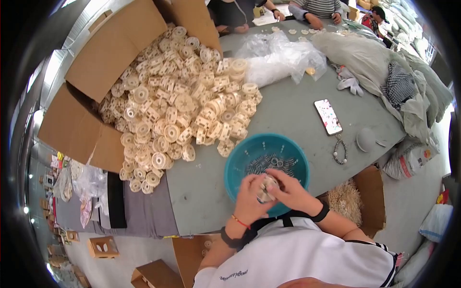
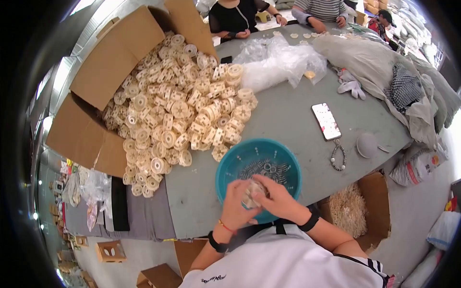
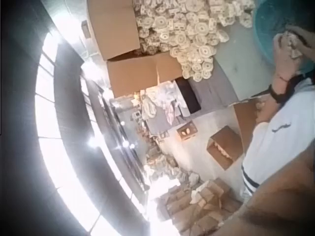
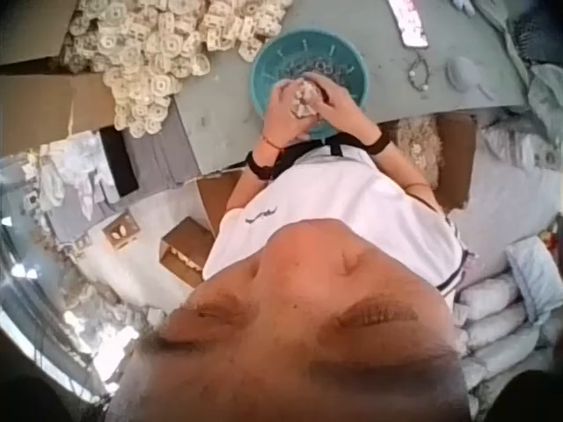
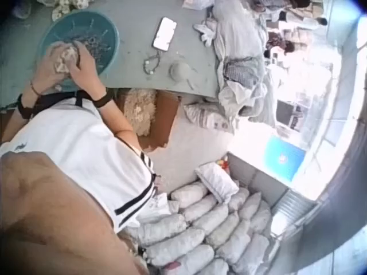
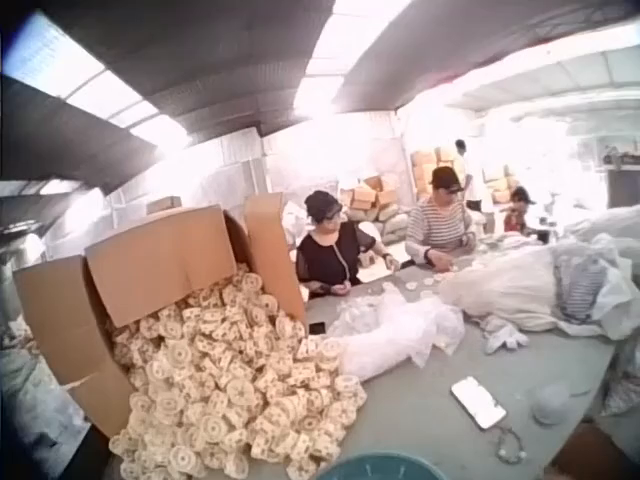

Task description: Assembling small plastic circular parts with springs in a factory setting.

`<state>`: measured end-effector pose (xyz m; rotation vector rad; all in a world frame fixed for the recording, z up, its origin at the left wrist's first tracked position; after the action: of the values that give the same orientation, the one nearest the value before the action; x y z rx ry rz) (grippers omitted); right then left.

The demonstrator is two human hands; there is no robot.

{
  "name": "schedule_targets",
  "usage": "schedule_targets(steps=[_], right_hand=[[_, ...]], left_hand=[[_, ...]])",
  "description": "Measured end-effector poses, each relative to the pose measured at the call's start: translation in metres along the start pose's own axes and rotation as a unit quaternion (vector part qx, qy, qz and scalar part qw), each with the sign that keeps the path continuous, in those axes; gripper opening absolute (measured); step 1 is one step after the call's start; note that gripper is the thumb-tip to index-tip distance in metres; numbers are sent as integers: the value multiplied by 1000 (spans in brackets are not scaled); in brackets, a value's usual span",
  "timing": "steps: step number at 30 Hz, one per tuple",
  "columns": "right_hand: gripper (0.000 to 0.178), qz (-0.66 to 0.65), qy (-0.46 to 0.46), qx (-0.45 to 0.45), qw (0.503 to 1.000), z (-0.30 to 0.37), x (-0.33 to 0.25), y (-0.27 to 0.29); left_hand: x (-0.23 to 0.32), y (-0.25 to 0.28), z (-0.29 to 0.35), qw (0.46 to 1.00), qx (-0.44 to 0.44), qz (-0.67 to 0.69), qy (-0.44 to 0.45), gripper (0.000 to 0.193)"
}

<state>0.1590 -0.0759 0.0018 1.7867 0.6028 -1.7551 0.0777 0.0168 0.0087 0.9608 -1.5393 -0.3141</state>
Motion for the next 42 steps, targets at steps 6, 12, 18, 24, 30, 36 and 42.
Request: schedule_targets(steps=[6, 12, 18, 24, 30, 36, 42], right_hand=[[32, -37, 20, 27, 999, 2, -8, -3], [31, 190, 291, 115, 931, 11, -33, 1], [31, 153, 263, 98, 948, 15, -27, -1], [27, 126, 240, 122, 955, 20, -27, -3], [25, 139, 196, 104, 965, 12, -25, -1], [18, 105, 114, 87, 984, 4, 1, 0], [16, -9, -44, 67, 997, 5, 27, -1]], left_hand=[[-18, -24, 8, 855, 32, 480, 193, 63], [-36, -41, 12, 846, 11, 483, 223, 41], [-41, -15, 13, 885, 187, 371, 212, 31], [-44, -9, 12, 909, 194, 301, 211, 32], [-48, -21, 10, 898, 153, 357, 207, 35], [-46, -20, 12, 806, 66, 527, 261, 28], [-53, -18, 15, 795, 73, 554, 237, 12]])
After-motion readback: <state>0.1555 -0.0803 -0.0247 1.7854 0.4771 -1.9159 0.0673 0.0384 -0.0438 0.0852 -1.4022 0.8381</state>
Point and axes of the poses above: each hand's wrist, its own z-axis away from the middle knuckle, its own y-axis out of the back of the hand, x = y × z, the point moved 8 cm from there along -z, towards the middle knuckle, and after that the axes turned 10 degrees about x, right-handed, at the moved point
